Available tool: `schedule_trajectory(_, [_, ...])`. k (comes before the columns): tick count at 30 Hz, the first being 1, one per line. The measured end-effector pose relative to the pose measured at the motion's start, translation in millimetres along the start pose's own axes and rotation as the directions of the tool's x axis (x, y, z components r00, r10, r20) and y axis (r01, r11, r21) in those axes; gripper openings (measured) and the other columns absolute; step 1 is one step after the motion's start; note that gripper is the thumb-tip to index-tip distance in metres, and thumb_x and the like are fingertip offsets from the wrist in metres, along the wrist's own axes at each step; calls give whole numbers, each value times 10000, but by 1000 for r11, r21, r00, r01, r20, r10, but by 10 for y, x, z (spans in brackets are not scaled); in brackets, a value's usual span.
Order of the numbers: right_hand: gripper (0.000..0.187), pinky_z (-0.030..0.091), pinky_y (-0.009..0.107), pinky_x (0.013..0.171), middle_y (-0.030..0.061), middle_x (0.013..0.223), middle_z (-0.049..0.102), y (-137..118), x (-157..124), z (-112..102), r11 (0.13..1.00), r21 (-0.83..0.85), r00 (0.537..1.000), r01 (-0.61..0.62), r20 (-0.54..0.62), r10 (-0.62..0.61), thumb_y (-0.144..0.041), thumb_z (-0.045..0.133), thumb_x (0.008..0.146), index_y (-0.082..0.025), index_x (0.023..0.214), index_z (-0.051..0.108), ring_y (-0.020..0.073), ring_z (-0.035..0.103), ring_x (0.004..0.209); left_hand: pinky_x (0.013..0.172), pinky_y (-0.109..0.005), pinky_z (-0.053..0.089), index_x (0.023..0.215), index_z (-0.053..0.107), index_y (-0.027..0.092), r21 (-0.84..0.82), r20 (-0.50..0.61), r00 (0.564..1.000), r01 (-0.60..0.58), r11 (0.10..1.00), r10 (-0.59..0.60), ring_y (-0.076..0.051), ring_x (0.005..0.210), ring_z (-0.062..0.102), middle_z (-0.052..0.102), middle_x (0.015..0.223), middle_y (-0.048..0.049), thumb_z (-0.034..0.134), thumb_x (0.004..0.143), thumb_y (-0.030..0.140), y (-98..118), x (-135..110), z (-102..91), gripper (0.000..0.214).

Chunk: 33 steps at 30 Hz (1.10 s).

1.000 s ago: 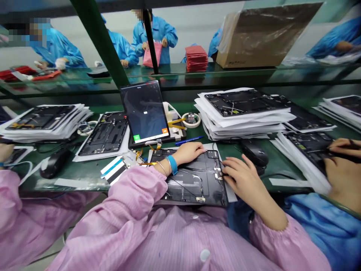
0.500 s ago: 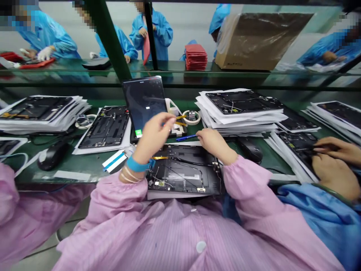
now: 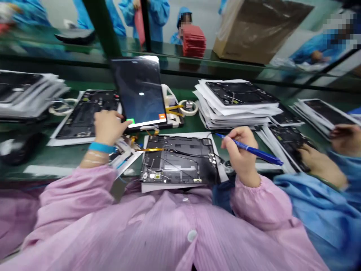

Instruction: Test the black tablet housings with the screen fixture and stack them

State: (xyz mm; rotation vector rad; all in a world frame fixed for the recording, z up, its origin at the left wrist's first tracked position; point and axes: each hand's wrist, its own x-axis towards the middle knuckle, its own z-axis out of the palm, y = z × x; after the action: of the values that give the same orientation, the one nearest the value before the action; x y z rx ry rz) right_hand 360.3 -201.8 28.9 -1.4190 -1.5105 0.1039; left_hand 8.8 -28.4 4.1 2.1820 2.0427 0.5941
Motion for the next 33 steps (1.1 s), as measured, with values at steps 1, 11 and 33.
schedule_trajectory(1, [115, 470, 283, 605, -8, 729, 640, 33, -98, -15, 993, 75, 996, -89, 17, 88, -290, 550, 902, -212, 985, 546, 161, 615, 624, 911, -583, 397, 1109, 642, 5, 35, -46, 999, -11, 999, 13, -483, 1168, 458, 590, 1129, -251, 519, 798, 662, 37, -51, -16, 737])
schedule_trajectory(11, [85, 406, 265, 518, -46, 555, 540, 596, -397, 199, 923, -5, 922, -386, 18, 386, -261, 544, 795, -218, 723, 528, 145, 534, 489, 795, -407, 449, 945, 648, 164, -146, 373, 761, -517, 843, 531, -318, 933, 598, 676, 950, -100, 688, 769, 470, 870, -837, 130, 355])
schedule_trajectory(33, [141, 394, 277, 589, -22, 655, 508, 502, -451, 146, 969, -13, 966, -247, -86, 245, -272, 500, 852, -221, 721, 488, 161, 505, 615, 572, -299, 336, 805, 578, 203, -266, 570, 726, -281, 922, 386, -211, 649, 565, 634, 713, -28, 535, 808, 607, 818, -744, 150, 407])
